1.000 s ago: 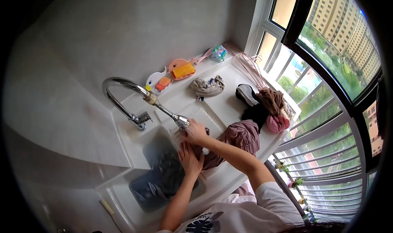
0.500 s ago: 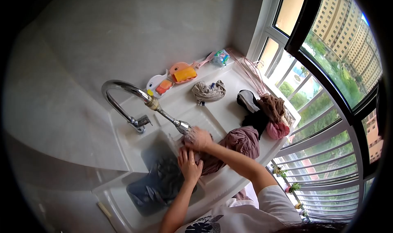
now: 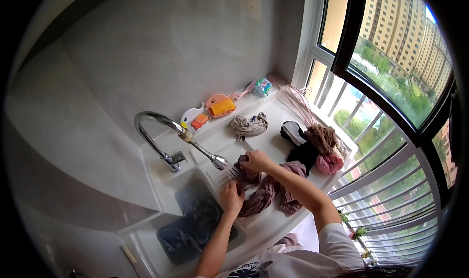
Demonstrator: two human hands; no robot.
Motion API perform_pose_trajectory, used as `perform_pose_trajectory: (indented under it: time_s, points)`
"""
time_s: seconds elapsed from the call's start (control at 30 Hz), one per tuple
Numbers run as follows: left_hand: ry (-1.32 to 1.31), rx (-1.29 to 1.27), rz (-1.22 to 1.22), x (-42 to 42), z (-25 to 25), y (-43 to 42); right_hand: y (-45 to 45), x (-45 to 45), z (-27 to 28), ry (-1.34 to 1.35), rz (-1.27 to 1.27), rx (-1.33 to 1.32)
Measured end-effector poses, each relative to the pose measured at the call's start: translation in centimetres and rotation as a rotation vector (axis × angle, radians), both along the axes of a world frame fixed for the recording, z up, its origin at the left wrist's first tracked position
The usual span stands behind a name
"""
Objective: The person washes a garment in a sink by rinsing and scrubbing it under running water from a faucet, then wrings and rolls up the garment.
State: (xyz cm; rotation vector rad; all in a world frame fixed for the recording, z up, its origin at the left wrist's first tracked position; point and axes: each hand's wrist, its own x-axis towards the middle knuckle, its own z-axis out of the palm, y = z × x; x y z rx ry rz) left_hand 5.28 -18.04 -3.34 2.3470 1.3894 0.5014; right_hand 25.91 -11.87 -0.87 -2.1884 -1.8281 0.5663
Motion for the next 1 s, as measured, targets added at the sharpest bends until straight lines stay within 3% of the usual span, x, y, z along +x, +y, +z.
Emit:
perform_pose_trajectory:
  time_s: [0.07,0.13,0.2,0.27,0.3,0.33,0.37,0.4,0.47,0.53,0.6,0.67,0.73,0.8,0.83,0.87,0.93,0.97,1.0]
  points:
    - [-0.475,-0.435,-0.065,-0.3,-1.2,1.1,1.9,1.3,2.5,0.265,-0.214,-0.101]
    - [-1.037,-0.753,0.136,-0.6,-3.4,1.7,0.7,0.7,8.1,0.92,-0.497,0.024]
    - [-0.793,-0.51,0.217,-2.5,-2.1,1.6,2.6,1.7,5.1,0.86,-0.489,0.049]
    - [-0.702,-0.36,0.101,-4.2,-3.9,2.5,2.7,0.7,3.0,0.084,-0.224,0.215]
    - [-0.507,-0.174,0.099,-4.8,-3.4,2.1,2.6,-0.3,2.4,-0.069,-0.132,0.125]
    - [-0.312,0.01,0.1,-5.2,-3.3,1.8,2.4,-1.5,2.1,-0.107,-0.104,0.019]
    - [-0.385,-0.162,0.078,-5.0,-3.9,1.7,2.1,-2.5,1.1,-0.053,-0.158,0.04]
    - [-0.286,-0.032,0.054,-4.6,-4.8,0.8,1.9,-3.7,-0.4,-0.001,-0.211,0.059]
    - [-0.171,0.131,-0.025,-3.6,-4.7,-1.3,1.9,-5.7,-6.1,-0.281,-0.134,0.207]
    - [-0.256,0.068,0.002,-3.0,-3.9,-2.7,0.5,-7.6,-6.4,-0.322,0.069,0.287]
    - [-0.225,0.091,0.038,-2.7,-2.2,-2.9,1.1,-6.8,-5.5,-0.06,0.294,0.216]
    - [-0.386,0.01,0.058,-2.8,-2.3,-1.9,2.4,-4.5,-2.9,0.095,0.445,0.122]
    - [-0.701,-0.282,0.222,-3.3,-3.0,-1.0,4.6,-2.7,-3.6,0.159,0.357,0.243]
    - [-0.778,-0.386,0.325,-4.3,-3.4,-0.4,5.8,-2.0,-3.6,0.32,-0.244,0.462]
    - [-0.71,-0.227,0.271,-4.5,-3.9,-0.4,6.4,-1.3,-3.5,0.426,-0.34,0.541]
    - [-0.708,-0.23,0.28,-4.4,-4.5,-1.0,6.1,-1.3,-3.9,0.429,-0.336,0.532]
    - [-0.688,-0.063,0.185,-3.4,-3.0,-2.2,5.3,-1.9,-5.0,0.176,-0.055,0.571]
    - [-0.677,-0.017,0.198,-2.9,-2.3,-2.6,4.3,-3.0,-5.1,0.139,-0.044,0.316]
    - [-0.678,-0.013,0.195,-2.9,-2.3,-2.4,3.7,-4.1,-5.7,0.062,-0.032,0.255]
